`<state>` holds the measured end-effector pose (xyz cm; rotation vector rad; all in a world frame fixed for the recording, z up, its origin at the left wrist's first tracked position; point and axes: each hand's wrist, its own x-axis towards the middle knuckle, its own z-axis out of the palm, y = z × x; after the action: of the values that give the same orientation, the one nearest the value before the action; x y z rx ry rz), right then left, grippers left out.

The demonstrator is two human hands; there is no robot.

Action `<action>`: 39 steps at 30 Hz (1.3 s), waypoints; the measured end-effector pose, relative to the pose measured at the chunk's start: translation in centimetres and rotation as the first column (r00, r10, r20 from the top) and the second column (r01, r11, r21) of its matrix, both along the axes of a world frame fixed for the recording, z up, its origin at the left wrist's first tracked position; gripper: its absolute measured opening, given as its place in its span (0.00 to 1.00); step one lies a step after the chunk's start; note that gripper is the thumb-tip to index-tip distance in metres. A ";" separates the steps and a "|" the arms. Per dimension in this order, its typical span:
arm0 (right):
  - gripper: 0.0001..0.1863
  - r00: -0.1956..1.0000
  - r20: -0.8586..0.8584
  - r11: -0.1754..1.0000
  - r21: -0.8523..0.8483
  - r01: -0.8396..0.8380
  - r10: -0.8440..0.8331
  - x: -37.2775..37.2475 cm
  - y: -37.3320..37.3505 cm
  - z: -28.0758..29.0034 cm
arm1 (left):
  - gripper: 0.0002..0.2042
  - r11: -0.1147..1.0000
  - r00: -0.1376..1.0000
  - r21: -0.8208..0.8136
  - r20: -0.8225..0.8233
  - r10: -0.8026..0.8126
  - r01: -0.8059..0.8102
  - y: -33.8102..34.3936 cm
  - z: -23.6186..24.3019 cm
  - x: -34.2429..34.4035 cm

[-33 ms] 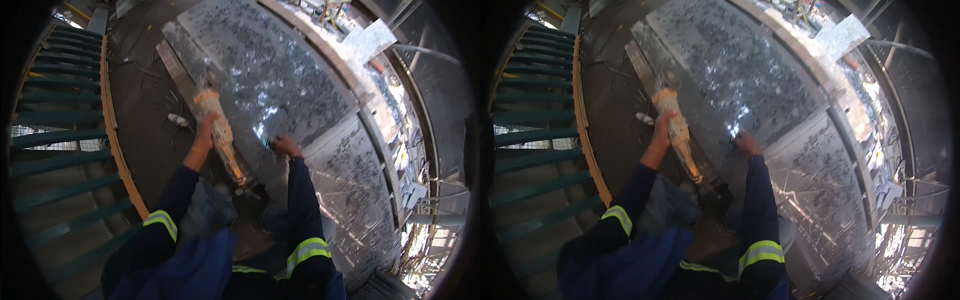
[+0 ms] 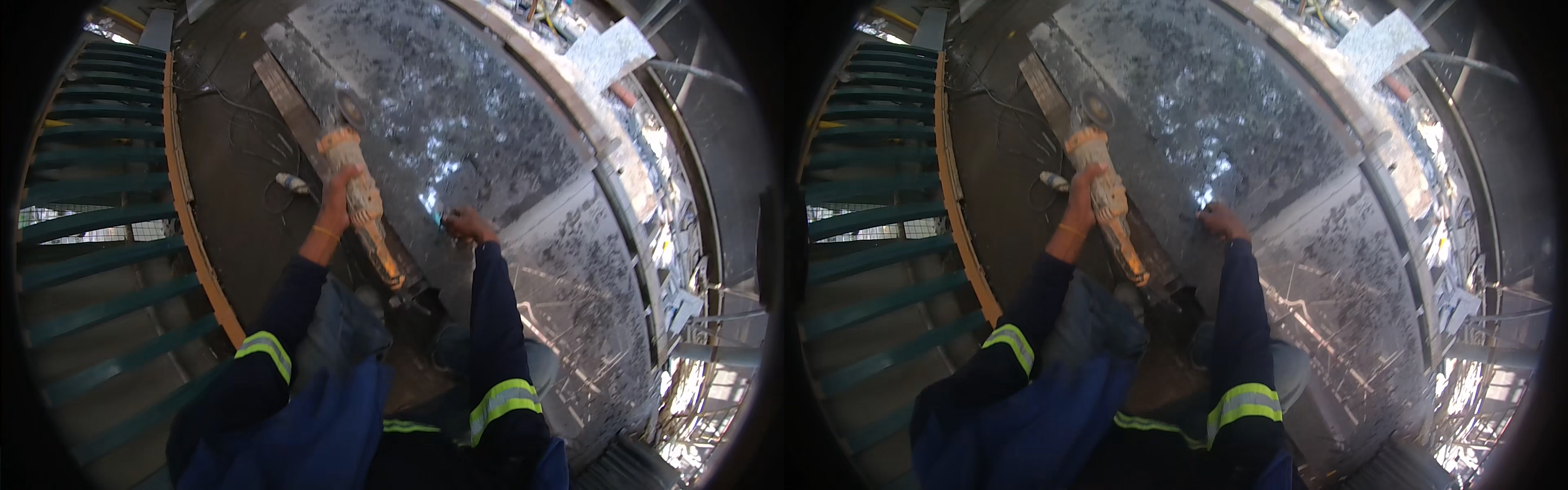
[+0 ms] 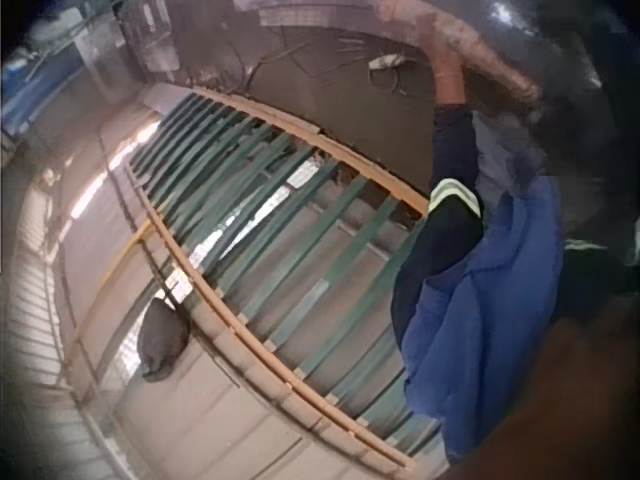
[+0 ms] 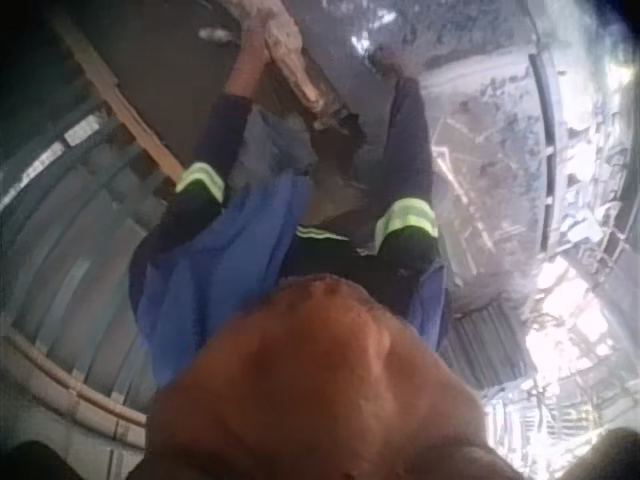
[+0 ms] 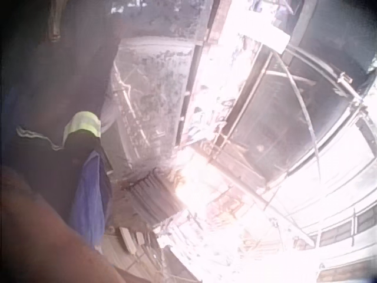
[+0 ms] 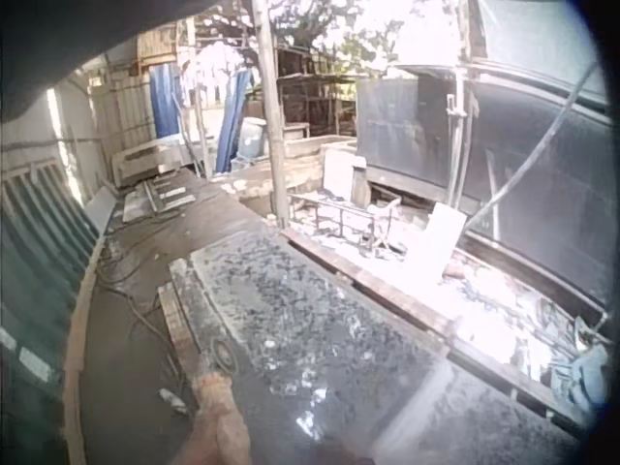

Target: The person uses a handheld angle grinder to smooth the surface of a large, dark stone slab. The person holds the tool with both hands and moves it back and forth across the stone, generating dust as they work.

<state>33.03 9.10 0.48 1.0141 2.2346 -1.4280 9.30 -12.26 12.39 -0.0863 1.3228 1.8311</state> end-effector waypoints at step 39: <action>0.20 0.962 -0.268 0.851 0.517 0.095 0.055 -13.0 -9.7 -0.2 | 0.17 0.983 0.982 -0.055 -0.084 0.169 -0.174 8.8 -14.1 -5.6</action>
<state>20.05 -0.60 0.30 1.0397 2.9308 -1.0201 3.71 -3.42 -1.69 -0.1675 1.4668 1.9541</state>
